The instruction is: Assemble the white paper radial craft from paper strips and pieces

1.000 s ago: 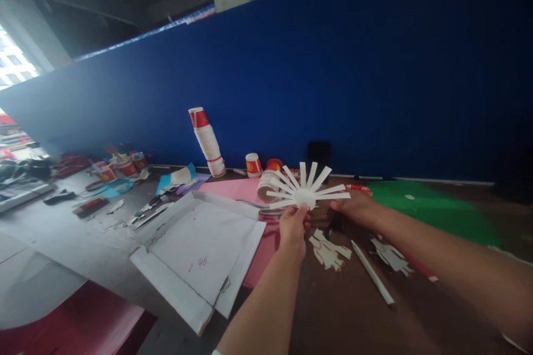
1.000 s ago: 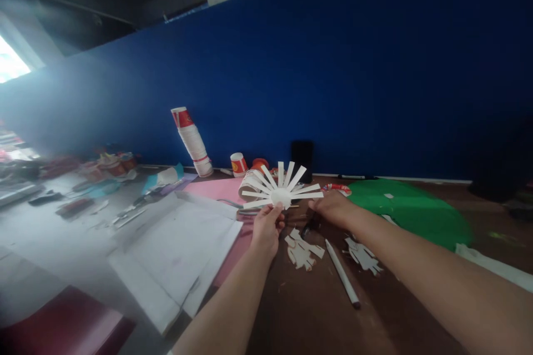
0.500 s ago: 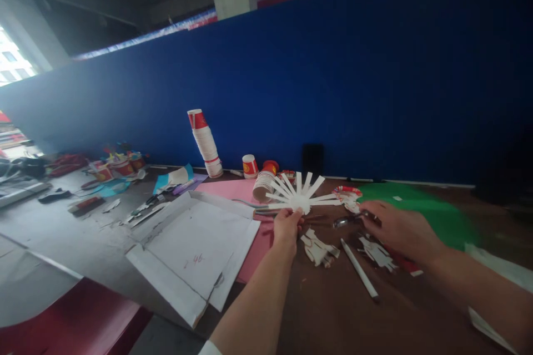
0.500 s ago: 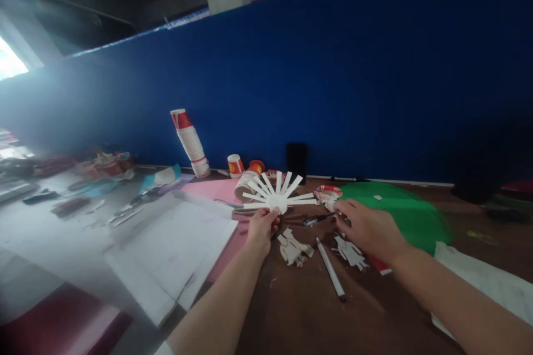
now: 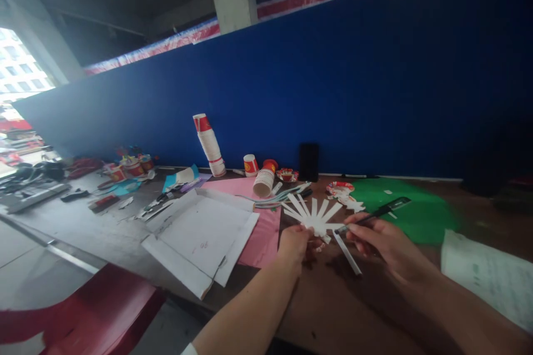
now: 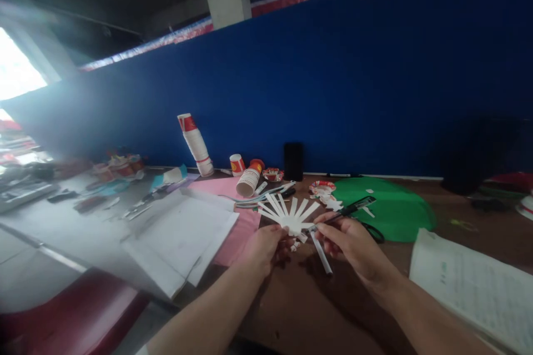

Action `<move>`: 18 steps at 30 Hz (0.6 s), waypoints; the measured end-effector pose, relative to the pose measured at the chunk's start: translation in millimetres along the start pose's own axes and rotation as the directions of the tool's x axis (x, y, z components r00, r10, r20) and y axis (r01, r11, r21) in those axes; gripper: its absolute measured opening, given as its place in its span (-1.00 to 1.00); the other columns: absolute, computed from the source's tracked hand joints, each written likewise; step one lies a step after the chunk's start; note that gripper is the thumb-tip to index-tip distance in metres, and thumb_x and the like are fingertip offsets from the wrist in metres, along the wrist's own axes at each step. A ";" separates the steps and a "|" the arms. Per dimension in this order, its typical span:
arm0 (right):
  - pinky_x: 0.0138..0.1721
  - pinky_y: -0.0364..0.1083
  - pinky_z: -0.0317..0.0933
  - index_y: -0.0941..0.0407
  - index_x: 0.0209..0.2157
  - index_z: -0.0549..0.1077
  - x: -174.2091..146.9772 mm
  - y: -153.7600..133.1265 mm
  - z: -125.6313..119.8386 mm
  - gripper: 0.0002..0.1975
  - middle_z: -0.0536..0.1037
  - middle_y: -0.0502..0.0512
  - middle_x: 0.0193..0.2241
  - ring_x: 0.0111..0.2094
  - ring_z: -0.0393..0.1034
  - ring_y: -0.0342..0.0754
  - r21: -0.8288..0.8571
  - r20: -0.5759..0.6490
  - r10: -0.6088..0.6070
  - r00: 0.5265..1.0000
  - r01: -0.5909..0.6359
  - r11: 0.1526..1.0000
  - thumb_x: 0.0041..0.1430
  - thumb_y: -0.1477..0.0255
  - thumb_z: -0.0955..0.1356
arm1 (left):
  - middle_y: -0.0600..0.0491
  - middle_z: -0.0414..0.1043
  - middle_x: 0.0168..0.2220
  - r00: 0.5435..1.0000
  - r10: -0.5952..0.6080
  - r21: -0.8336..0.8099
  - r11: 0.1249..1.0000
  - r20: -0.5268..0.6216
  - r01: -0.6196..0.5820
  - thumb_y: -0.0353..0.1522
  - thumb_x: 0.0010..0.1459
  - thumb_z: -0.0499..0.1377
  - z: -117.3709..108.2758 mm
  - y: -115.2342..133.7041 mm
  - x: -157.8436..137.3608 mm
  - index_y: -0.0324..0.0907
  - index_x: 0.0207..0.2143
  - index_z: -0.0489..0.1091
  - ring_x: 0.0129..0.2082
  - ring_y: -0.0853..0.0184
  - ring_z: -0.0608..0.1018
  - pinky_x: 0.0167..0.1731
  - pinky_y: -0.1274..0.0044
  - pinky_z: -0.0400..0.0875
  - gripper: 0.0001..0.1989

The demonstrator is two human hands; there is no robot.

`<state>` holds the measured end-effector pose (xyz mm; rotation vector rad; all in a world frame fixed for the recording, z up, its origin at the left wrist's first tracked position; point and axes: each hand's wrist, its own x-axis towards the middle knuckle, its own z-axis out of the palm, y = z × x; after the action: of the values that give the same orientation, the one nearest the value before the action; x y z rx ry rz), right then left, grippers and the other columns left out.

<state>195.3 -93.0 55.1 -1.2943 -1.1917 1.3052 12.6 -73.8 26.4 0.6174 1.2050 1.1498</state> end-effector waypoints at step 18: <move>-0.60 -0.15 0.07 0.06 -0.32 0.43 12.0 29.1 11.0 -0.65 0.38 -0.11 -0.67 -0.65 0.22 -0.15 -0.162 0.064 -0.075 0.995 0.085 0.983 0.10 0.06 0.38 | 0.10 0.39 -0.56 0.821 0.500 0.697 0.483 0.276 -0.529 -0.19 0.24 0.13 -19.5 0.4 -48.5 -0.14 -0.47 0.38 -0.51 0.35 0.38 -0.46 0.51 0.14 -0.72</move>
<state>184.7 -84.7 24.6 -1.3190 -1.4024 1.2134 -2.9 -121.8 40.0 1.7534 1.5138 1.0653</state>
